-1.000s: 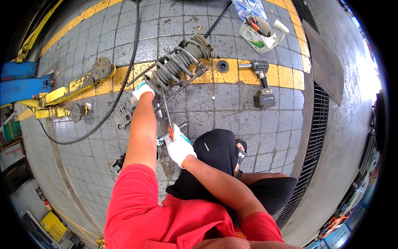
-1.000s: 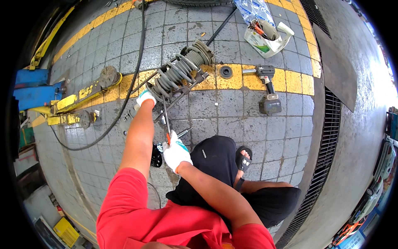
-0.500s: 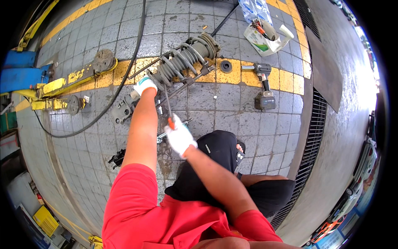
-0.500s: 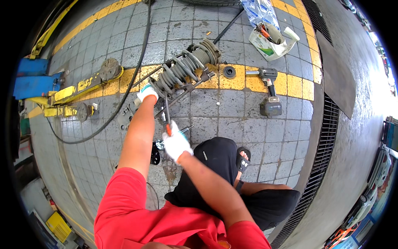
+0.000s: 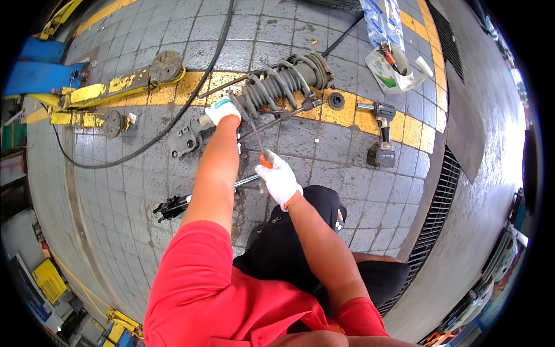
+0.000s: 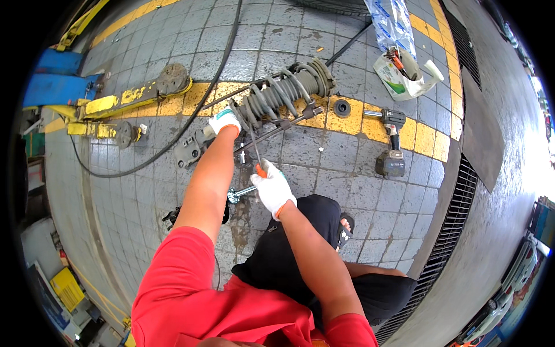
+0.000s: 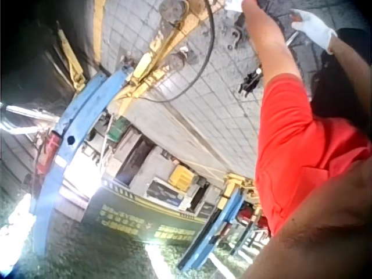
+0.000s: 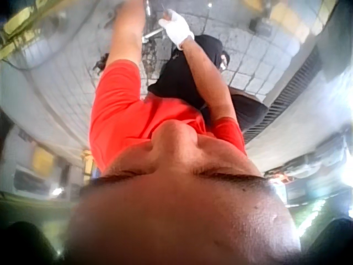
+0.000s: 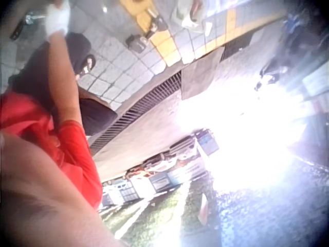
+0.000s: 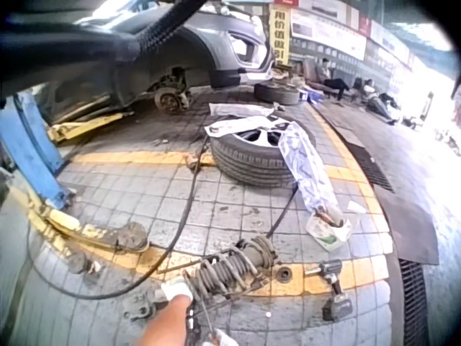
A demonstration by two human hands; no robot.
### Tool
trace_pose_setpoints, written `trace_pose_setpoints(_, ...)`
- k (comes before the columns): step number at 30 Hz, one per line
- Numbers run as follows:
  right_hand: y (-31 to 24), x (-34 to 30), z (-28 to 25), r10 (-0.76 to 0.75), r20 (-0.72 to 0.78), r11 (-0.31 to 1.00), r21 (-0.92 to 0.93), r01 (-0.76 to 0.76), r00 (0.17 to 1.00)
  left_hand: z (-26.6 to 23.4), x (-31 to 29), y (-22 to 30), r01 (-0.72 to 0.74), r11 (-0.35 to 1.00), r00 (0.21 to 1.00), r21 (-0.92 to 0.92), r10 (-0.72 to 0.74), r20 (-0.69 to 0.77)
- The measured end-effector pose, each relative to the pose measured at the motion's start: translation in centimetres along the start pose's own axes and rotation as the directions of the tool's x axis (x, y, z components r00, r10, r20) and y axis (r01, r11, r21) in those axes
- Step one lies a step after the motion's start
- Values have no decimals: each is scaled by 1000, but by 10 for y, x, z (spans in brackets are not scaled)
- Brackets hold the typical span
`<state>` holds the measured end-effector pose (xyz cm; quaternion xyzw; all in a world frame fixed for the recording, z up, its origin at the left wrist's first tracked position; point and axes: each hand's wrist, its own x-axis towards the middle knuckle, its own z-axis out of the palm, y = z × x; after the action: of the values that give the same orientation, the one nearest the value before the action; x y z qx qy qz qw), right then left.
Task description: The person sits on the floor and uses a screwdriver to pry and separate a coil spring from a shock absorber assembly. They then scrape the spring perch with the screwdriver and set the parts aside.
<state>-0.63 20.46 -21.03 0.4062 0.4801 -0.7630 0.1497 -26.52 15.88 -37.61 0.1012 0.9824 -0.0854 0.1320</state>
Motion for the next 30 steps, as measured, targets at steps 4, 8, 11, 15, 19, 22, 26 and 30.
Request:
trace_pose_setpoints(4, -2, -4, 15, -23, -29, 998, 54, 25, 999, 0, 10, -7, 42, 999, 997, 0, -42, 61)
trace_pose_setpoints(8, 9, 7, 0, -70, -55, 997, 28, 72, 996, -8, 0, 4, 0, 1000, 998, -12, 0, 58)
trace_pose_setpoints(11, 4, -4, -6, -70, -49, 998, -10, 70, 996, 2, 1, -1, 21, 1000, 999, -22, -20, 49)
trace_pose_setpoints(15, 33, 1, 14, -140, -114, 990, -17, 139, 984, 2, -1, 4, -11, 999, 997, -30, 13, 71)
trace_pose_setpoints(19, 36, 3, 31, -153, -151, 988, -9, 153, 977, -11, -2, 5, 5, 999, 990, -32, -1, 142)
trace_pose_setpoints(22, 13, 4, 30, -92, -121, 996, -21, 90, 988, -7, -2, 3, 13, 999, 996, -53, -8, 87)
trace_pose_setpoints(26, -25, -8, 28, 21, -97, 995, -93, -30, 995, 0, -2, 3, 14, 997, 999, -72, -10, 50)
trace_pose_setpoints(30, -38, -4, 28, 36, -71, 985, -163, -47, 997, 5, -3, -4, 33, 996, 999, -77, -32, 19)
